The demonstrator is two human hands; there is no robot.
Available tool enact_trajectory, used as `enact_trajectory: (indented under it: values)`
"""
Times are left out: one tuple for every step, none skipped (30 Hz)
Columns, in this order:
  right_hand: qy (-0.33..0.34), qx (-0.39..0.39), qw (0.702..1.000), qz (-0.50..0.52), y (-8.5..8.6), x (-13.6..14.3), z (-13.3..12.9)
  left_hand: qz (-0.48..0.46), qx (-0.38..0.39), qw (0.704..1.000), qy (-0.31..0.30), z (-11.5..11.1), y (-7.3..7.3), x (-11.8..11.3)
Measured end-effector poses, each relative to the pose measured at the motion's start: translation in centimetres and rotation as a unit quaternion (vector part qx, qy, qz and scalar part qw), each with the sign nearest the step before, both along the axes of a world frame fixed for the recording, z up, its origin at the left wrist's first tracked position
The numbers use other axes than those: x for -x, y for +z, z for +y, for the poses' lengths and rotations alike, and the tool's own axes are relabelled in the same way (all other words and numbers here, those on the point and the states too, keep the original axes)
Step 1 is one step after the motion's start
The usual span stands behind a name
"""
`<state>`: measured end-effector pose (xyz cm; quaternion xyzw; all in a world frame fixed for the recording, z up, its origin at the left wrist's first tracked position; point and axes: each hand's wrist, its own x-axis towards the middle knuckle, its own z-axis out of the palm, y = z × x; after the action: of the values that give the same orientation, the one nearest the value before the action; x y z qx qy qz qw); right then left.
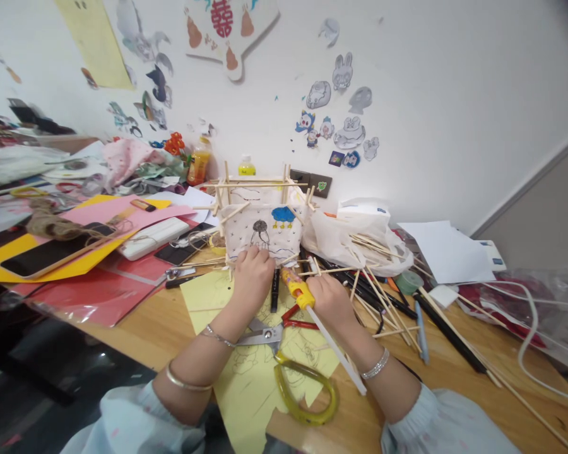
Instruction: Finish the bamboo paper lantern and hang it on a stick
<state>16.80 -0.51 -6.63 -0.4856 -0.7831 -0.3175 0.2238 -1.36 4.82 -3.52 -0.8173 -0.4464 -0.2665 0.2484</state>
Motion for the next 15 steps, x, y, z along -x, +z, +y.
enact_trajectory:
  values:
    - [0.002,0.002,1.0,-0.001,0.0,0.02,0.01,0.0,-0.001,1.0,0.001,-0.01,-0.01,0.0]
    - [0.003,0.003,1.0,-0.003,0.0,0.03,0.02,-0.002,-0.002,1.0,0.002,-0.03,-0.02,0.0]
    - [0.005,0.004,1.0,-0.004,0.01,0.03,0.03,-0.005,-0.003,1.0,0.004,-0.04,-0.03,0.0]
    - [0.006,0.005,1.0,-0.005,0.03,0.04,0.03,-0.009,-0.004,1.0,0.005,-0.06,-0.03,0.01]
    - [0.006,0.006,1.0,-0.005,0.06,0.04,0.03,-0.013,-0.005,1.0,0.007,-0.08,-0.03,0.02]
    - [0.007,0.005,1.0,-0.004,0.1,0.04,0.01,-0.016,-0.006,1.0,0.008,-0.1,-0.03,0.04]
    - [0.007,0.004,1.0,-0.003,0.16,0.04,-0.01,-0.018,-0.007,1.0,0.009,-0.11,-0.02,0.06]
    - [0.008,0.003,1.0,-0.002,0.22,0.05,-0.04,-0.02,-0.008,1.0,0.01,-0.12,-0.01,0.08]
    - [0.008,0.002,1.0,-0.001,0.28,0.06,-0.06,-0.022,-0.009,1.0,0.012,-0.12,0.0,0.11]
    - [0.009,0.002,1.0,0.0,0.34,0.07,-0.09,-0.023,-0.009,1.0,0.013,-0.13,0.0,0.13]
    - [0.01,0.001,1.0,0.001,0.38,0.09,-0.1,-0.024,-0.009,1.0,0.014,-0.13,0.01,0.15]
    - [0.01,0.001,1.0,0.0,0.4,0.11,-0.1,-0.025,-0.009,1.0,0.015,-0.14,0.02,0.17]
    - [0.009,0.001,1.0,-0.001,0.41,0.14,-0.08,-0.025,-0.009,1.0,0.016,-0.15,0.02,0.18]
    - [0.009,0.002,1.0,-0.003,0.39,0.17,-0.05,-0.024,-0.008,1.0,0.017,-0.17,0.02,0.19]
    - [0.008,0.002,1.0,-0.006,0.37,0.2,-0.02,-0.023,-0.008,1.0,0.019,-0.18,0.01,0.2]
